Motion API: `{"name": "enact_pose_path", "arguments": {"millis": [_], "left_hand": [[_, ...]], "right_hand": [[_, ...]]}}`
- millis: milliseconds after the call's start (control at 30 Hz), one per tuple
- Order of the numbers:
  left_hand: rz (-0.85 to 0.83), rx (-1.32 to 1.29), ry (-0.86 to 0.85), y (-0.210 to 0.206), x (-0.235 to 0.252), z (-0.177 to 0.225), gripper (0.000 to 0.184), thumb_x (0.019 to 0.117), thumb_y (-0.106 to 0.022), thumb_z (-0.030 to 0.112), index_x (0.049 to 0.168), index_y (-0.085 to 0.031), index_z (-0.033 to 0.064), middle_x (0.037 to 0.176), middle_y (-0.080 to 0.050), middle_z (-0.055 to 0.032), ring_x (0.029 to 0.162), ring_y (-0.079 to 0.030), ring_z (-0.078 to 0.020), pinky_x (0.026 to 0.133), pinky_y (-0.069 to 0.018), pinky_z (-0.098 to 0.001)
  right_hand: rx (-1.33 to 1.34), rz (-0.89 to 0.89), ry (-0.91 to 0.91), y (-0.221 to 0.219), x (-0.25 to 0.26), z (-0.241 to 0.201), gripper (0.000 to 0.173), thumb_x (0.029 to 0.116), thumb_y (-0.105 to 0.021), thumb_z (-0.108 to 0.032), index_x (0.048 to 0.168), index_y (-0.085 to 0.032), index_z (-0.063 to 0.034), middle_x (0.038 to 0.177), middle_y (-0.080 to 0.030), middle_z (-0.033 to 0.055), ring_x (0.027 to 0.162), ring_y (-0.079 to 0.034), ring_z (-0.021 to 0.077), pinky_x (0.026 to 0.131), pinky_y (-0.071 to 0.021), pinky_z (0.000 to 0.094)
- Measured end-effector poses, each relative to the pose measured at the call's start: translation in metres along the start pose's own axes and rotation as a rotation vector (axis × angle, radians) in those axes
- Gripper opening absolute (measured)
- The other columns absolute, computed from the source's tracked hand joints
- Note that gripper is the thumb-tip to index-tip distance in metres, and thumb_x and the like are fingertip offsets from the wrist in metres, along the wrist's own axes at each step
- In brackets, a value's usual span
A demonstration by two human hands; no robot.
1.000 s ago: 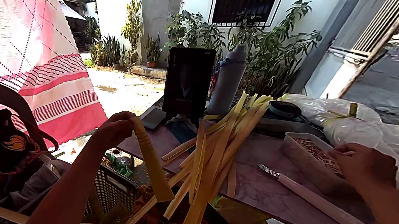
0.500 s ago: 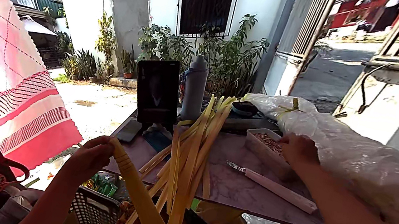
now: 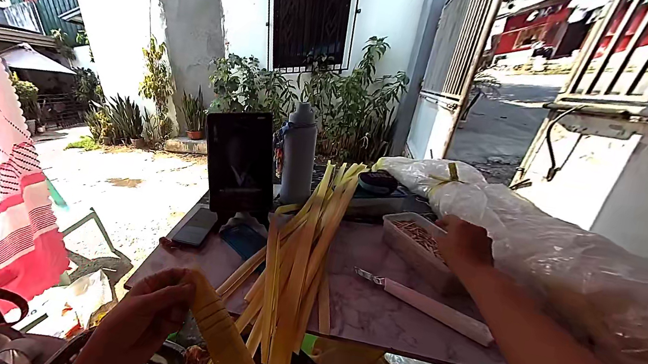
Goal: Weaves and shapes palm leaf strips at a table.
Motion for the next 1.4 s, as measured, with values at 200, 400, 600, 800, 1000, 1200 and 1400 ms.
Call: {"name": "enact_pose_path", "arguments": {"millis": [200,400,600,800,1000,1200,1400], "left_hand": [[0.030,-0.013,-0.001,0.009,-0.003,-0.004,0.021,0.0922,-0.055,-0.002,0.088,-0.072,0.0091,0.074,-0.070,-0.0008,0.056,-0.061,0.0009,0.051,-0.0504,-0.0123],[0.027,-0.035,0.016,0.015,-0.006,-0.008,0.022,0.0928,-0.055,-0.002,0.088,-0.073,0.0100,0.073,-0.070,0.0002,0.055,-0.061,0.0011,0.052,-0.0512,-0.0124],[-0.061,-0.088,0.043,0.015,-0.002,-0.018,0.016,0.0915,-0.064,0.001,0.091,-0.076,0.0117,0.075,-0.071,0.0008,0.057,-0.062,0.0010,0.054,-0.0523,-0.0130],[-0.142,-0.141,0.080,0.008,0.016,-0.032,0.013,0.0908,-0.068,0.003,0.094,-0.077,0.0114,0.077,-0.072,0.0005,0.059,-0.063,0.0009,0.055,-0.0524,-0.0132],[-0.201,-0.118,0.086,0.008,0.027,-0.047,0.020,0.0954,-0.061,0.005,0.095,-0.078,0.0162,0.077,-0.073,0.0023,0.060,-0.063,0.0024,0.056,-0.0517,-0.0125],[-0.278,-0.111,0.107,0.012,0.032,-0.060,0.023,0.0985,-0.060,0.008,0.100,-0.079,0.0202,0.085,-0.075,0.0042,0.067,-0.065,0.0024,0.061,-0.0531,-0.0132],[-0.307,-0.108,0.101,0.010,0.024,-0.057,0.021,0.0987,-0.060,0.009,0.101,-0.079,0.0202,0.085,-0.075,0.0041,0.067,-0.065,0.0024,0.061,-0.0533,-0.0130]], "right_hand": [[-0.013,-0.026,0.004,-0.012,0.001,0.000,0.024,0.1010,-0.055,0.002,0.120,-0.065,0.0141,0.119,-0.061,0.0416,0.118,-0.057,0.0597,0.097,-0.0417,0.0727],[-0.243,-0.163,-0.046,-0.020,0.014,-0.008,0.026,0.1006,-0.058,-0.006,0.112,-0.066,0.0160,0.123,-0.060,0.0403,0.121,-0.057,0.0555,0.096,-0.0436,0.0701],[-0.277,-0.356,0.174,-0.055,0.063,0.018,0.032,0.1049,-0.057,-0.012,0.124,-0.064,0.0128,0.129,-0.059,0.0391,0.129,-0.051,0.0554,0.109,-0.0338,0.0680],[-0.303,-0.338,0.143,-0.037,0.044,0.005,0.021,0.0968,-0.067,-0.004,0.108,-0.069,0.0144,0.118,-0.064,0.0366,0.121,-0.058,0.0523,0.103,-0.0416,0.0653],[-0.202,-0.317,0.067,-0.028,0.043,0.019,0.022,0.0954,-0.068,-0.005,0.111,-0.071,0.0108,0.117,-0.065,0.0350,0.117,-0.060,0.0515,0.099,-0.0431,0.0675],[0.193,-0.313,-0.082,-0.016,0.034,0.035,0.021,0.1025,-0.056,-0.001,0.117,-0.069,0.0070,0.109,-0.067,0.0272,0.097,-0.065,0.0332,0.094,-0.0492,0.0491],[0.626,-0.255,-0.287,-0.013,0.021,0.036,0.023,0.0998,-0.054,0.007,0.122,-0.058,0.0079,0.094,-0.063,0.0133,0.070,-0.060,0.0106,0.070,-0.0534,0.0269]]}}
Point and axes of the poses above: each hand's wrist, its own x-axis towards the middle knuckle, its own y-axis out of the back of the hand, z = x × y, the point moved 6 cm from there along x, towards the middle knuckle
